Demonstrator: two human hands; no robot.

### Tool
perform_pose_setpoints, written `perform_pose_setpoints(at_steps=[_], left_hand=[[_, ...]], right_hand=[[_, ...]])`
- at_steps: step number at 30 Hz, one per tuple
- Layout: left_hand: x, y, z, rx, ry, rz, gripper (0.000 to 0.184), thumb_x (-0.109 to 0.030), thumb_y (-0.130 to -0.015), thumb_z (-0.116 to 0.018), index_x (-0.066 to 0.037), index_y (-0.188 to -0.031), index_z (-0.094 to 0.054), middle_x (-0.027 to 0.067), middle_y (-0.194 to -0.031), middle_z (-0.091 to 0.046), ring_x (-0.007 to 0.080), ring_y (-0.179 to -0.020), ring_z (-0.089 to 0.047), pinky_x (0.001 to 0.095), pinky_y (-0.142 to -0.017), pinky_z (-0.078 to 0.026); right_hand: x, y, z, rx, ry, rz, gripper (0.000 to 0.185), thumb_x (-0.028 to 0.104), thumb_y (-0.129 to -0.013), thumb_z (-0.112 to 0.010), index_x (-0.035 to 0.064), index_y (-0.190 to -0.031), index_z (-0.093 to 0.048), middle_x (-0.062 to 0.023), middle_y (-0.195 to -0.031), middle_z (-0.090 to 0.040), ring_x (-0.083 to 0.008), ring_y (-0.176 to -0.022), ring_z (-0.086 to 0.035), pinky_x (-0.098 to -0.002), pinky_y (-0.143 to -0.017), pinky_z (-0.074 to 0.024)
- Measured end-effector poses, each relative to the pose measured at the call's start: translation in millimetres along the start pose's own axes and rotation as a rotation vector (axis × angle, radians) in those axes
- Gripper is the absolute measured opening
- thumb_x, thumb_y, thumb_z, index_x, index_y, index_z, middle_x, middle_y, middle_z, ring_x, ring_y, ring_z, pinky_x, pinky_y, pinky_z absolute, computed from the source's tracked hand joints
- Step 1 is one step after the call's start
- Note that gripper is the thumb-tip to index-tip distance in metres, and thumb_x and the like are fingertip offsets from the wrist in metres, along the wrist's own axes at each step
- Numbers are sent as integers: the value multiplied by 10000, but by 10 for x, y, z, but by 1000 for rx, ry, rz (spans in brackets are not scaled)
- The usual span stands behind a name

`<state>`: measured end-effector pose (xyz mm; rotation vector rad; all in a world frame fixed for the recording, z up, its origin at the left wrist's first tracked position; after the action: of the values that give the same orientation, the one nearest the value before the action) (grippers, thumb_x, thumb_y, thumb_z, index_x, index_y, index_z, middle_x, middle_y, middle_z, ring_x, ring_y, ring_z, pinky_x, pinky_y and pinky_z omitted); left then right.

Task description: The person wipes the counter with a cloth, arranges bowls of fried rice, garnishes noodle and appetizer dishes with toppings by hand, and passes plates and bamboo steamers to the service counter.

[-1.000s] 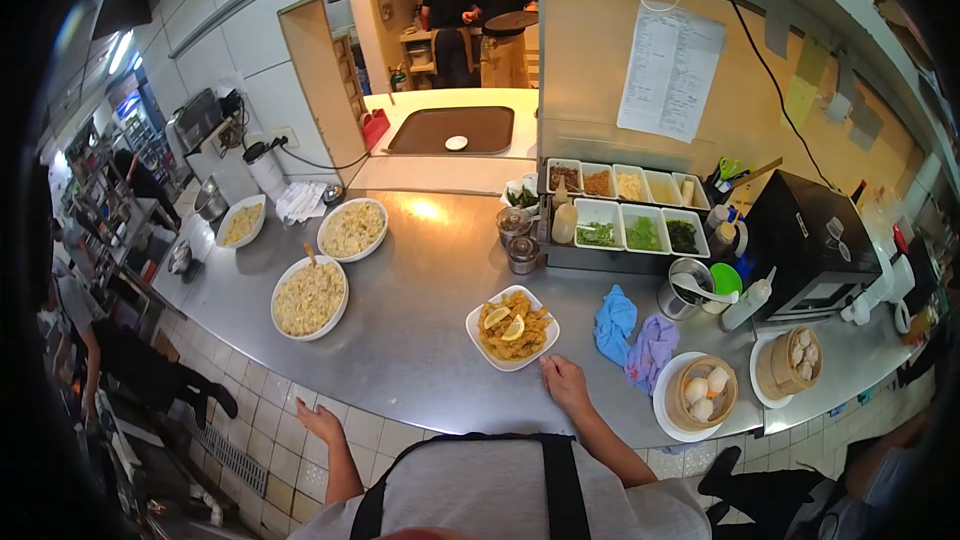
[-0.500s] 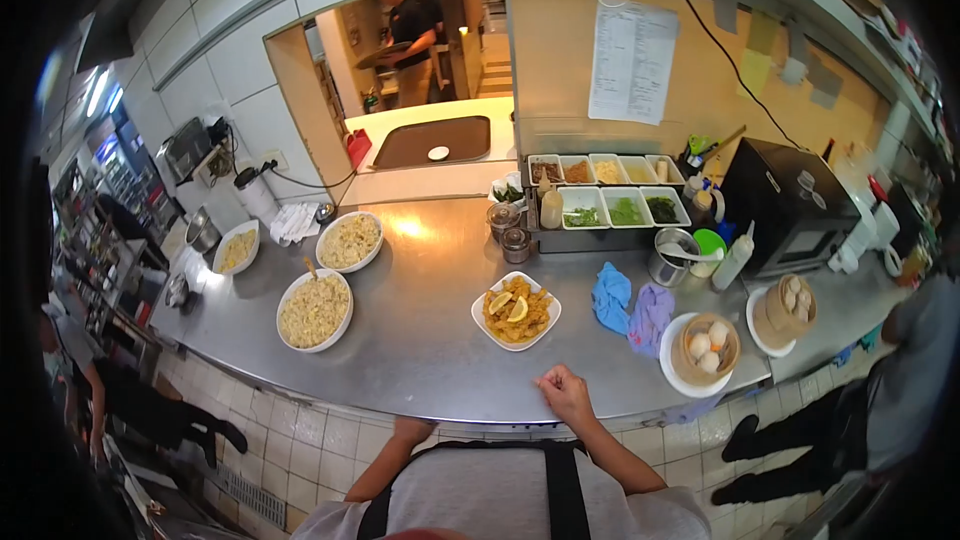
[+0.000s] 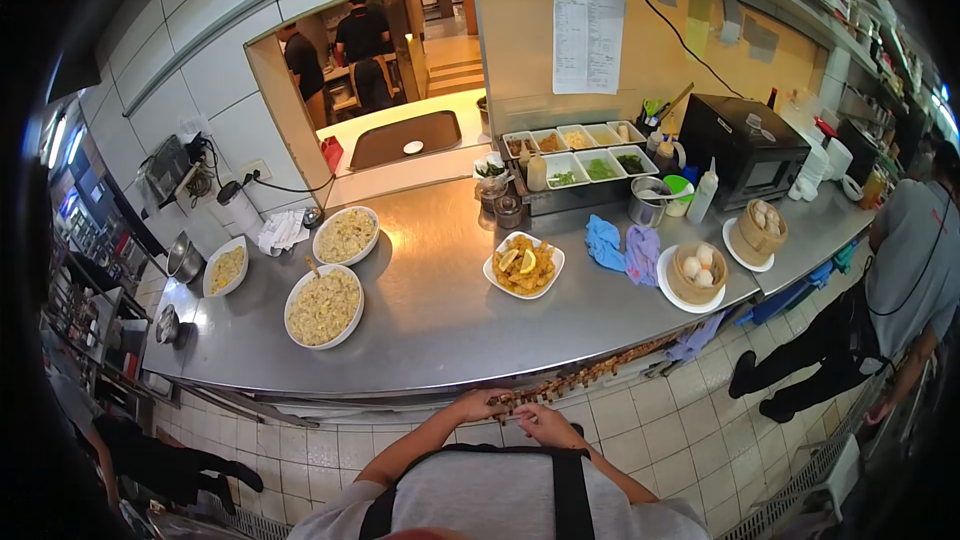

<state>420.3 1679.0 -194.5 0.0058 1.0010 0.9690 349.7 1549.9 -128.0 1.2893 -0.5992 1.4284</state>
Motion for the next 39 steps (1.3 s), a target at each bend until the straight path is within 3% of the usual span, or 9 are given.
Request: perform_pose_setpoints(at_steps=[5, 9, 17, 21, 23, 25, 26, 29, 39], left_hand=[[-218, 204, 60, 62, 208, 64, 504, -487, -811, -601, -260, -1258, -549, 99, -960, -674, 213, -826, -630, 348, -760, -493], [-178, 170, 37, 54, 232, 64, 523, -492, -808, -611, -252, -1268, -543, 94, -1013, -661, 204, -827, -624, 338, -760, -498], [-279, 181, 15, 149, 354, 70, 493, -456, -820, -618, -194, -1234, -570, 61, -953, -661, 179, -765, -620, 328, -605, -531], [-203, 43, 3, 131, 400, -12, 379, -429, -876, -529, -117, -1074, -612, 26, -839, -628, 131, -641, -585, 309, -523, -509], [-272, 41, -31, 255, 580, 2, 366, -438, -898, -481, -112, -994, -616, 13, -766, -605, 114, -586, -574, 291, -446, -478], [-214, 66, 64, 204, 448, 61, 511, -520, -867, -498, -111, -1158, -593, 46, -849, -637, 149, -630, -612, 295, -453, -494], [-215, 108, 78, 185, 460, 116, 544, -533, -858, -503, -116, -1200, -574, 61, -911, -639, 162, -657, -621, 295, -464, -501], [-251, 176, 140, 147, 461, 191, 590, -548, -850, -500, -125, -1260, -544, 93, -1056, -627, 195, -718, -638, 298, -484, -513], [-247, 182, 155, 150, 478, 201, 556, -518, -862, -468, -121, -1238, -566, 95, -960, -653, 165, -672, -631, 284, -462, -494]], right_hand=[[-858, -64, 77, -11, -132, -266, 345, 233, -867, -609, 81, -1176, -581, -81, -949, -645, -165, -719, -660, -289, -596, -519], [-1249, -150, 254, -160, -383, -405, 497, 191, -854, -591, 15, -1298, -455, -113, -1072, -615, -196, -775, -659, -323, -591, -526], [-1396, -275, 315, -254, -596, -396, 443, 150, -911, -468, 48, -1334, -380, -142, -1180, -552, -257, -850, -640, -390, -679, -542], [-1555, -366, 240, -225, -713, -241, 386, 268, -942, -440, 74, -1274, -414, -144, -1021, -600, -259, -838, -640, -431, -681, -546], [-1575, -353, 181, -173, -722, -387, 476, 306, -935, -483, 96, -1345, -367, -127, -1098, -580, -268, -862, -627, -423, -709, -540], [-1307, -227, 155, -193, -791, -391, 531, 242, -944, -463, 60, -1403, -268, -114, -1221, -533, -282, -971, -590, -423, -783, -513], [-1192, -182, 128, -166, -807, -425, 680, 217, -912, -493, 97, -1463, -114, -120, -1265, -501, -257, -949, -600, -375, -747, -514], [-940, -41, 75, -165, -822, -427, 765, 161, -859, -589, 7, -1441, -116, -138, -1257, -506, -247, -954, -596, -364, -748, -513], [-922, 55, -216, -57, -876, -454, 625, 167, -890, -537, 16, -1409, -224, -132, -1200, -531, -250, -948, -599, -381, -771, -520]])
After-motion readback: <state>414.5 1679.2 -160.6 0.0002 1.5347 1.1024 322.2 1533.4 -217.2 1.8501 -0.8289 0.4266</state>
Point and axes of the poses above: each hand's wrist, its own y-axis away from the middle knuckle, its own z-axis out of the back of the hand, x = y × z, the point moved 9 cm from there along -y, towards the middle knuckle
